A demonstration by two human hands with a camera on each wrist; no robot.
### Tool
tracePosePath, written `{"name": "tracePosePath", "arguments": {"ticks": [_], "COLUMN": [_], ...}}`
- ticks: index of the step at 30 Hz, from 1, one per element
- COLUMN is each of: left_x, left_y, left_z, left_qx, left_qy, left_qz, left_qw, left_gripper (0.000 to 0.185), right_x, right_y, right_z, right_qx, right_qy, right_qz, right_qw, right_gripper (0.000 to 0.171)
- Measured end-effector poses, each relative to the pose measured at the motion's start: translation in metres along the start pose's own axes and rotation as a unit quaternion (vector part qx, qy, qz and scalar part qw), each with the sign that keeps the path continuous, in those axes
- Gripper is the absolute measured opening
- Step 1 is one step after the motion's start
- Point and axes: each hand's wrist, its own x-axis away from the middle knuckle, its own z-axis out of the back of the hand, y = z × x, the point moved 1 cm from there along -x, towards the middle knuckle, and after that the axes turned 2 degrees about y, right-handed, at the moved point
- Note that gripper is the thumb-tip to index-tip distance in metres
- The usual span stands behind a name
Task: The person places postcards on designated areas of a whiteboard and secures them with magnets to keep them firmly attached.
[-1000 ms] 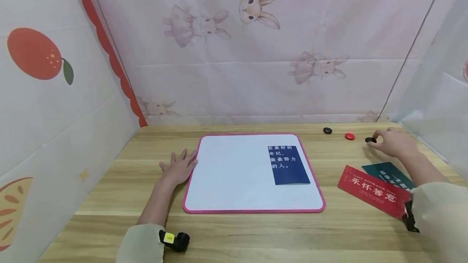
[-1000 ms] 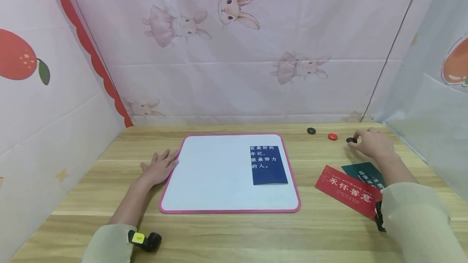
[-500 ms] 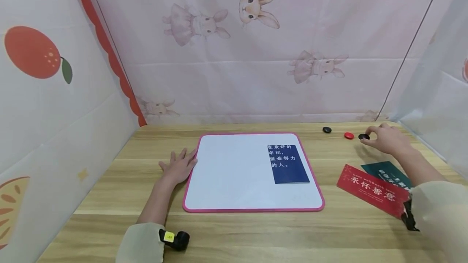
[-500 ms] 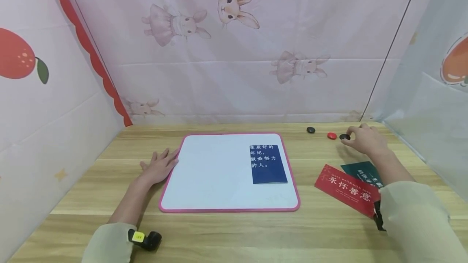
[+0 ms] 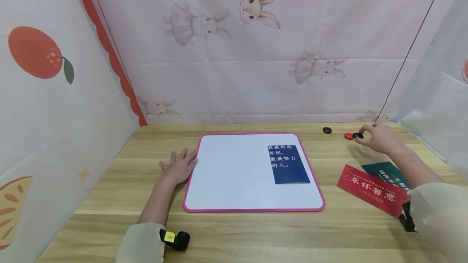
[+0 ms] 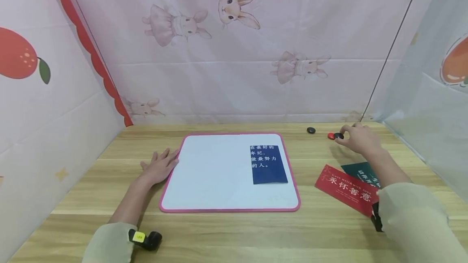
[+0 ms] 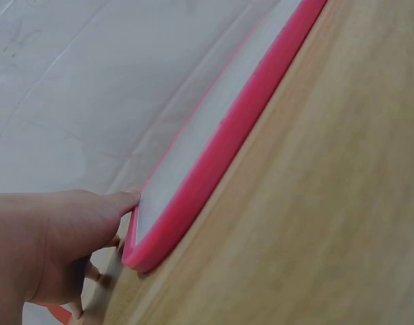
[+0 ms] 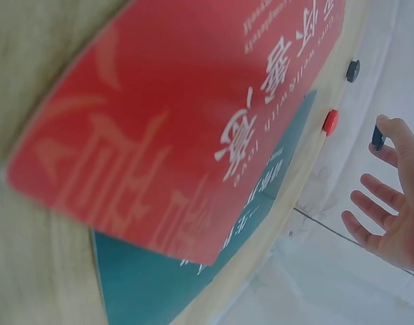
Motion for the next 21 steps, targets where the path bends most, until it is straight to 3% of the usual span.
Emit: {"name": "tracePosePath", "arguments": {"ticks": [10, 21], "left_x": [-0.001, 0.000], "left_y": [-0.001, 0.001], "left_z": [-0.001, 0.000], "left_qx": [-0.003, -0.001], "left_qy": [0.000, 0.012], "left_qz": [0.001, -0.007], "left_qw": [1.0000, 0.9999], "left_gripper": [0.054, 0.051], "right_x": [-0.004, -0.006], "right_y": [-0.013, -0.030], "right_z": [-0.001, 0.000], "right_qx": [-0.012, -0.015], "right_qy": [0.013, 0.016], "right_qz": [0.041, 0.043], "right_qw": [0.999, 0.999], "right_gripper": [0.041, 0.041]}}
